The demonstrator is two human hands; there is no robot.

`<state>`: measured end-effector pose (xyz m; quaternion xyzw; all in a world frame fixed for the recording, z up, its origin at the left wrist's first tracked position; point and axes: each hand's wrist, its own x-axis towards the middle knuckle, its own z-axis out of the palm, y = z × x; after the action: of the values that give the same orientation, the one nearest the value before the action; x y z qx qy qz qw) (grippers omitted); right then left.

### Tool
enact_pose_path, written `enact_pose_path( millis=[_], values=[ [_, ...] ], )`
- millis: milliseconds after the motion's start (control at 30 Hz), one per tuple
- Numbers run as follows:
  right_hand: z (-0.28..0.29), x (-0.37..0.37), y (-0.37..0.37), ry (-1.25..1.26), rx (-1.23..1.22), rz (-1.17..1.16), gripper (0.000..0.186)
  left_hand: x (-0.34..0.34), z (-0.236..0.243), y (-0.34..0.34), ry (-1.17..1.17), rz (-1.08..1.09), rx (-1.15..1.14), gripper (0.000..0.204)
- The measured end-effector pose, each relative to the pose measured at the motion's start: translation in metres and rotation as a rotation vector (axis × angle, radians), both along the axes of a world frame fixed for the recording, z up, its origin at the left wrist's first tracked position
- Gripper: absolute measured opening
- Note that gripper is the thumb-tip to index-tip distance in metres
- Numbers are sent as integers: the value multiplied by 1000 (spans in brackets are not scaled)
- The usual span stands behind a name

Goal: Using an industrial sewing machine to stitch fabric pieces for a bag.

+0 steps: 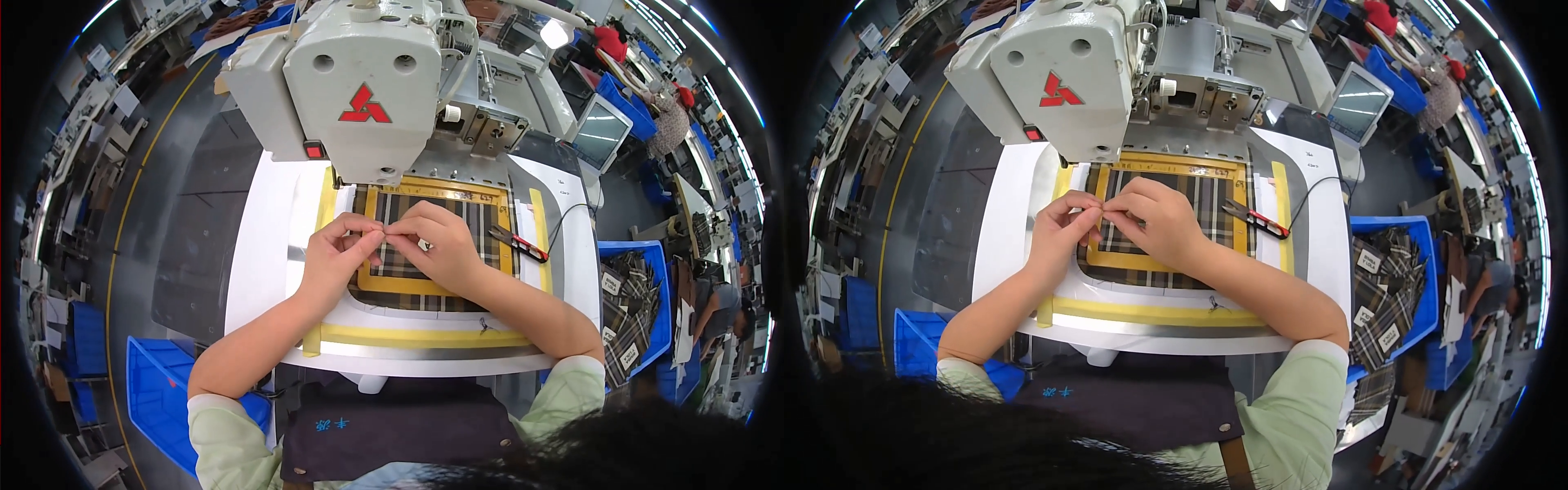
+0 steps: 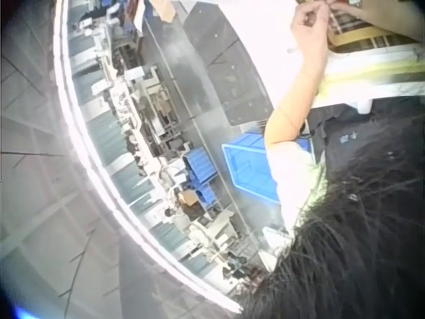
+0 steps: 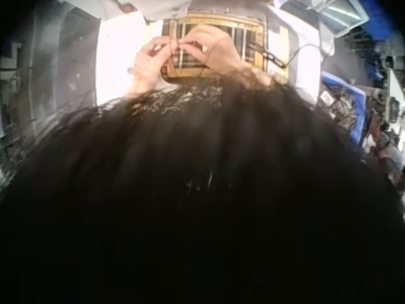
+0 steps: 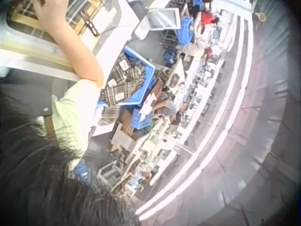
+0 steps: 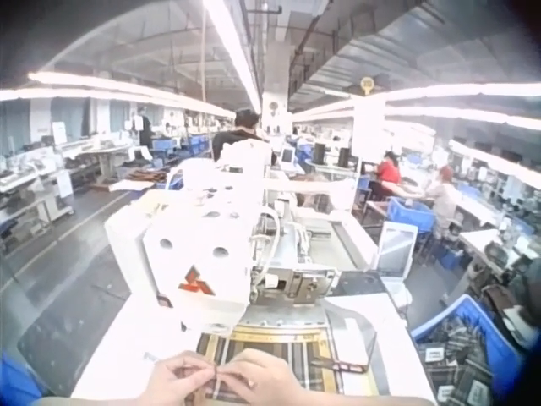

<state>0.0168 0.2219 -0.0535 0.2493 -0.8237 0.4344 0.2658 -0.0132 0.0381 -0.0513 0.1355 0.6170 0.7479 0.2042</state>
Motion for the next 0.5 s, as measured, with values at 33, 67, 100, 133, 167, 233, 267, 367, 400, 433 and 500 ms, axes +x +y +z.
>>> enact_pose_path(
  millis=[33,67,100,133,167,233,267,367,400,433,500],
  values=[
    [0,0,-1,-7,5,1,14,-1,0,-1,-33,-3,-53,16],
    [1,0,-3,-27,0,-20,14,-2,-2,-1,-41,-3,-48,16],
    [2,0,-4,-49,-7,-42,13,-3,-3,-1,-59,1,-53,18],
    [1,0,-6,-62,-4,-40,13,-4,-4,-1,-80,5,-59,20],
    [1,-2,-7,-71,-38,-74,13,-6,-4,-1,-89,-10,-90,21],
    [2,-6,-6,-75,-63,-170,10,-10,-8,0,-103,35,-46,21],
    [3,-10,-5,-82,-63,-172,10,-14,-9,1,-104,78,-4,21],
    [1,-25,3,-31,-20,-337,8,-44,-5,-5,-243,406,127,15],
    [0,-30,4,-32,-26,-355,8,-61,-5,-7,-175,478,233,15],
    [-3,-35,5,18,9,-352,8,-88,-4,-12,-115,515,176,15],
    [-1,-41,3,145,100,-350,9,-148,0,-18,240,421,266,24]
  ],
)
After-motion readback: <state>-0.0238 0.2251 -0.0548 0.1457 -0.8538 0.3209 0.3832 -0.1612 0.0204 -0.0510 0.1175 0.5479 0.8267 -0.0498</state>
